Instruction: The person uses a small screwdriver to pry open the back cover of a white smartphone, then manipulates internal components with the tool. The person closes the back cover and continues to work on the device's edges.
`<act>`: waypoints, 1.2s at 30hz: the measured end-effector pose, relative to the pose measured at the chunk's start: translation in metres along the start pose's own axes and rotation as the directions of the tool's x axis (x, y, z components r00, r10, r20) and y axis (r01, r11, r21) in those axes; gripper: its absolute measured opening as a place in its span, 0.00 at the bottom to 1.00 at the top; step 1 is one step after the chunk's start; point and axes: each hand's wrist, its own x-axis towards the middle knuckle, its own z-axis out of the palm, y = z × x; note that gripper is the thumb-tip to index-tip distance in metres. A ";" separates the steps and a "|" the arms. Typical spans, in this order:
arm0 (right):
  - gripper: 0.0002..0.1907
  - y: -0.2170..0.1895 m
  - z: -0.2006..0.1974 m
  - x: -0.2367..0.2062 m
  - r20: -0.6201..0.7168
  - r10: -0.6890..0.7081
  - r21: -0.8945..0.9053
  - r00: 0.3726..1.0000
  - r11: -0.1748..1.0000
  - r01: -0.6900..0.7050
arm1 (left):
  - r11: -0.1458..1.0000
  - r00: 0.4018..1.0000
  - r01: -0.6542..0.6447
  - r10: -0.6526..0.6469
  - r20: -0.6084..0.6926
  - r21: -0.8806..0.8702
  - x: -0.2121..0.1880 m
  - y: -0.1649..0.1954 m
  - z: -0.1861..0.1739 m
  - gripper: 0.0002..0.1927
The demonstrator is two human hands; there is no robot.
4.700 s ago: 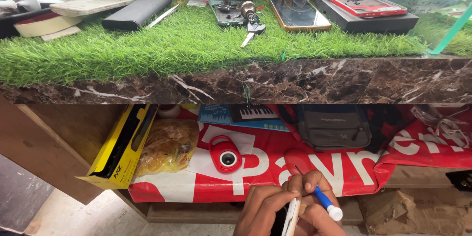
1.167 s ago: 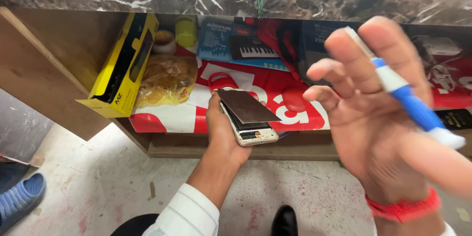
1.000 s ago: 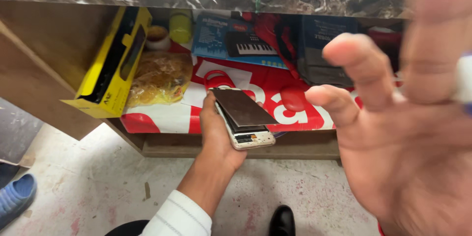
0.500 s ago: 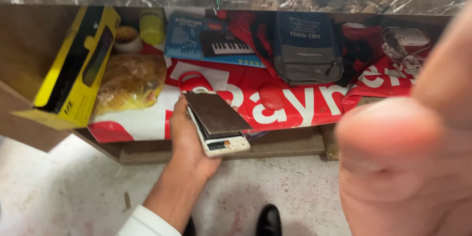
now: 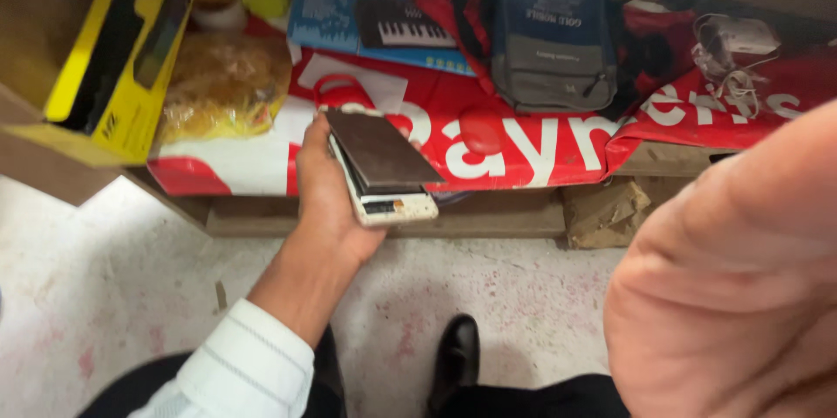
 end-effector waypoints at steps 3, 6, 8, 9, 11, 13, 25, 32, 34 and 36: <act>0.38 -0.001 -0.001 -0.002 -0.005 0.009 -0.001 1.000 1.000 -0.009 | 0.999 1.000 0.006 -0.005 -0.015 0.034 -0.002 0.002 0.001 0.27; 0.38 -0.002 0.001 -0.004 -0.005 0.011 -0.005 1.000 1.000 -0.011 | 0.999 1.000 0.000 0.000 0.005 0.046 -0.002 0.004 0.002 0.28; 0.37 -0.003 0.001 -0.006 -0.005 0.014 -0.008 1.000 1.000 -0.014 | 0.999 1.000 0.002 -0.003 0.015 0.034 -0.003 0.003 0.001 0.28; 0.37 -0.003 0.000 -0.005 -0.009 0.016 -0.011 1.000 1.000 -0.016 | 1.000 1.000 0.006 -0.006 0.015 0.026 -0.002 0.002 0.001 0.28; 0.37 -0.004 0.001 -0.006 -0.017 0.009 -0.015 1.000 1.000 -0.010 | 1.000 1.000 0.010 -0.010 0.021 0.007 -0.001 0.002 0.000 0.29; 0.37 -0.003 0.001 -0.007 -0.023 0.006 -0.023 1.000 1.000 -0.007 | 1.000 1.000 0.009 -0.009 -0.004 0.017 0.000 0.001 0.000 0.29; 0.35 0.004 0.005 0.002 -0.074 -0.020 -0.046 0.997 0.999 0.016 | 1.000 1.000 0.000 0.001 -0.014 0.022 0.004 0.003 0.001 0.28; 0.34 -0.003 -0.001 0.003 -0.101 -0.004 -0.042 0.995 0.999 0.000 | 0.999 0.999 0.032 -0.031 -0.035 0.043 0.001 0.003 -0.001 0.31; 0.33 0.001 0.000 0.002 -0.113 -0.003 -0.039 0.994 0.999 -0.002 | 0.999 0.999 0.027 -0.026 -0.022 0.046 0.000 0.002 -0.002 0.30; 0.33 0.003 0.000 0.002 -0.113 0.003 -0.028 0.994 1.000 -0.006 | 0.998 0.999 0.030 -0.028 -0.021 0.053 -0.001 0.002 -0.004 0.31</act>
